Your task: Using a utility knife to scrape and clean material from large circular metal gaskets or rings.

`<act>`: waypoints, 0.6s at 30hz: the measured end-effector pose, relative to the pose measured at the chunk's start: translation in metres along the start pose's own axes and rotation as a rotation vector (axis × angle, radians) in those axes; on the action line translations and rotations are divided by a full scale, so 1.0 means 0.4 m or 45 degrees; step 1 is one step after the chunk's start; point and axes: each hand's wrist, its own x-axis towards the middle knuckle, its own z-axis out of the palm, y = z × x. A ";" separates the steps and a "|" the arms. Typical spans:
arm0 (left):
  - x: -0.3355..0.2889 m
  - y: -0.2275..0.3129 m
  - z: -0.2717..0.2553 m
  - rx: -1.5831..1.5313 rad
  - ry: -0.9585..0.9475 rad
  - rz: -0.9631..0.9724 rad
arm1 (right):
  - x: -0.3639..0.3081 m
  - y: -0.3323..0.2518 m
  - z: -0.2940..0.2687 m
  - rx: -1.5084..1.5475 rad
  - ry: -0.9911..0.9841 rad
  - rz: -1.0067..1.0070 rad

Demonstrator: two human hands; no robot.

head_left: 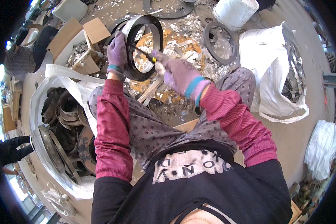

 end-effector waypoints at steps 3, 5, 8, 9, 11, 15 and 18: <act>-0.015 0.099 0.000 -0.242 0.049 -0.476 | 0.002 -0.049 -0.030 0.247 -0.173 0.227; -0.015 0.128 0.014 -0.232 0.097 -0.452 | -0.002 -0.032 -0.016 -0.123 -0.093 -0.052; -0.009 0.141 0.021 -0.084 0.027 -0.628 | 0.047 -0.006 -0.030 0.434 -0.227 0.351; -0.010 0.141 0.032 -0.091 0.017 -0.628 | 0.056 0.032 -0.011 0.848 -0.196 0.402; -0.011 0.126 0.034 -0.251 0.057 -0.680 | 0.026 0.039 0.038 0.047 0.052 -0.096; -0.009 0.102 0.002 -0.157 0.007 -0.595 | -0.021 -0.101 -0.061 0.372 -0.370 0.387; -0.010 0.118 0.026 -0.212 -0.002 -0.628 | 0.017 0.022 0.045 -0.047 -0.249 0.162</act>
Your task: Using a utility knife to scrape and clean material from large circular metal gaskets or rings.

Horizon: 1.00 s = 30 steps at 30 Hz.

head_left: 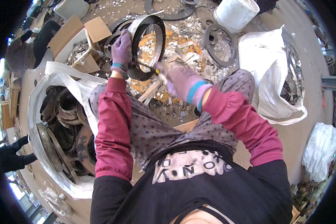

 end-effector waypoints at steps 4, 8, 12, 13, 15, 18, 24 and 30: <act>-0.002 0.000 -0.016 0.035 0.010 0.015 | -0.034 -0.052 -0.030 0.011 -0.167 0.174; 0.005 -0.009 -0.022 0.046 0.014 0.027 | -0.070 -0.085 -0.049 -0.400 -0.081 -0.024; 0.008 -0.002 -0.008 0.023 0.041 0.031 | -0.056 -0.088 -0.080 -0.223 -0.101 0.169; 0.008 0.003 -0.007 0.042 0.039 0.026 | -0.060 -0.090 -0.074 -0.220 -0.103 0.168; 0.006 -0.004 -0.013 0.024 0.053 -0.023 | -0.070 -0.094 -0.058 -0.370 -0.135 0.074; 0.001 0.003 -0.009 -0.078 0.072 -0.045 | -0.072 -0.103 -0.082 -0.365 -0.129 0.073; 0.009 -0.004 -0.019 -0.113 0.070 -0.056 | -0.082 -0.102 -0.084 -0.421 -0.035 0.012; 0.006 -0.010 -0.019 -0.115 0.072 -0.046 | -0.074 -0.093 -0.064 -0.349 -0.074 -0.042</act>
